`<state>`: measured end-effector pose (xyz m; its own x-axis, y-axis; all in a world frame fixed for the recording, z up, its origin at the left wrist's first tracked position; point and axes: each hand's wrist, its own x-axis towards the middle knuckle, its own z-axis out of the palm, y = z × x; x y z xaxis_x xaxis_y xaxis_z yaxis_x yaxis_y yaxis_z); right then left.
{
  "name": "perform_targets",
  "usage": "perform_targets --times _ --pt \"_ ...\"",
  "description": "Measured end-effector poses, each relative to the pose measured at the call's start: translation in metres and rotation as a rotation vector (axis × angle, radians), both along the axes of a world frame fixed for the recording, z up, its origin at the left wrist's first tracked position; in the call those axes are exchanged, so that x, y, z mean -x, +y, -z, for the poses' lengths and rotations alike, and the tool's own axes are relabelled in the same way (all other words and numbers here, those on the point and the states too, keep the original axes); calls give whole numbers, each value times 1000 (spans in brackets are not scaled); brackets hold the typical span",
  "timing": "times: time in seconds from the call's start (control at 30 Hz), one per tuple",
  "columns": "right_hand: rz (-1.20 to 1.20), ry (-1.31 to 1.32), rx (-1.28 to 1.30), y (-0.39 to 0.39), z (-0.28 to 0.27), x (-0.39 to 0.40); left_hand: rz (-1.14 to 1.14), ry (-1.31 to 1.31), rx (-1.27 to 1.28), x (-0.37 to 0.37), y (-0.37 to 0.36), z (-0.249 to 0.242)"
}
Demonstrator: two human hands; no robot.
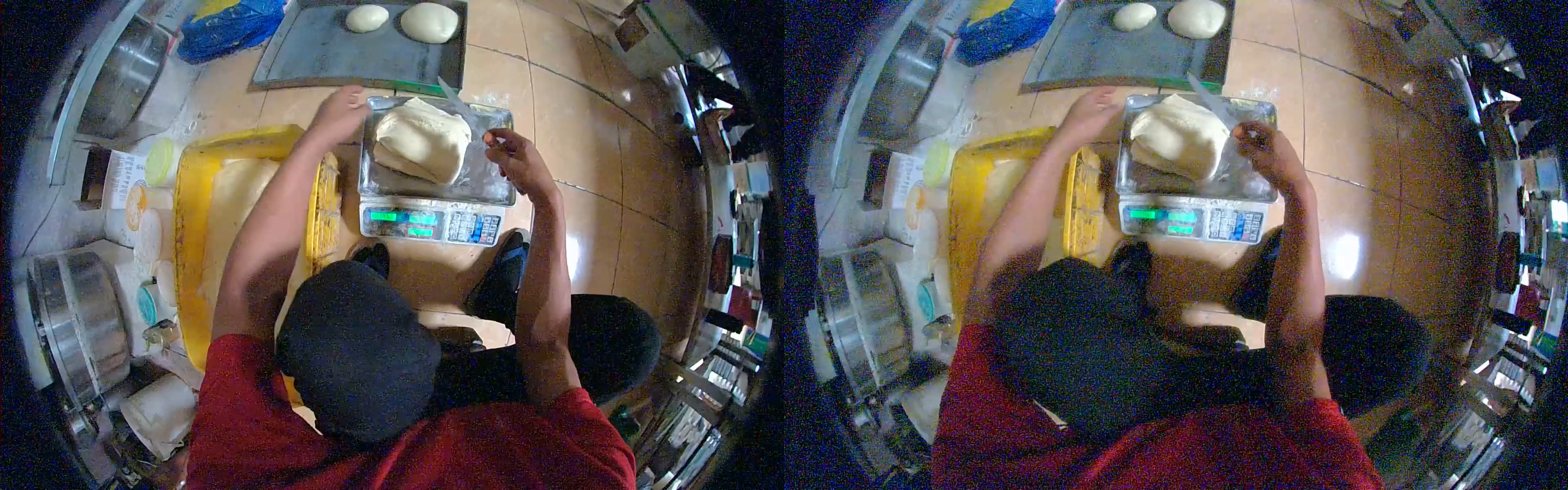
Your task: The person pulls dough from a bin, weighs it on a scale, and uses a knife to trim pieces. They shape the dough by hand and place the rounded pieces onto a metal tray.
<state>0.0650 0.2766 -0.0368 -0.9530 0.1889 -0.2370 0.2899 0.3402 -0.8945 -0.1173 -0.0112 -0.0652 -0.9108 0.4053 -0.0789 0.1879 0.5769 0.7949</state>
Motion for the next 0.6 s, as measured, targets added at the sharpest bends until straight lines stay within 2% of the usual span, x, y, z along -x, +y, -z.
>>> perform_targets --times 0.03,0.07,0.17,0.2,0.23,0.27,0.33,0.43,0.5,0.6 --pt "-14 10 -3 1 3 0 8 -44 -34 -4 9 2" --pt "-19 18 -14 2 4 1 58 -86 -81 8 17 30" --pt "-54 -14 -191 5 13 3 105 15 28 -17 45 11" --pt "-51 -114 -281 4 7 3 109 12 46 -15 52 25" --pt "-120 -79 -350 5 6 1 167 22 27 -8 57 54" --pt "-186 -45 -420 5 6 1 188 53 152 -10 60 59" --pt "-113 -249 -337 0 -4 4 176 122 170 -13 57 63" --pt "-157 -141 -420 -9 -7 7 184 41 46 2 40 84" --pt "-323 25 -517 -16 5 17 192 23 91 -6 32 43" --pt "-363 58 -580 -53 22 54 203 -25 128 -18 25 3"
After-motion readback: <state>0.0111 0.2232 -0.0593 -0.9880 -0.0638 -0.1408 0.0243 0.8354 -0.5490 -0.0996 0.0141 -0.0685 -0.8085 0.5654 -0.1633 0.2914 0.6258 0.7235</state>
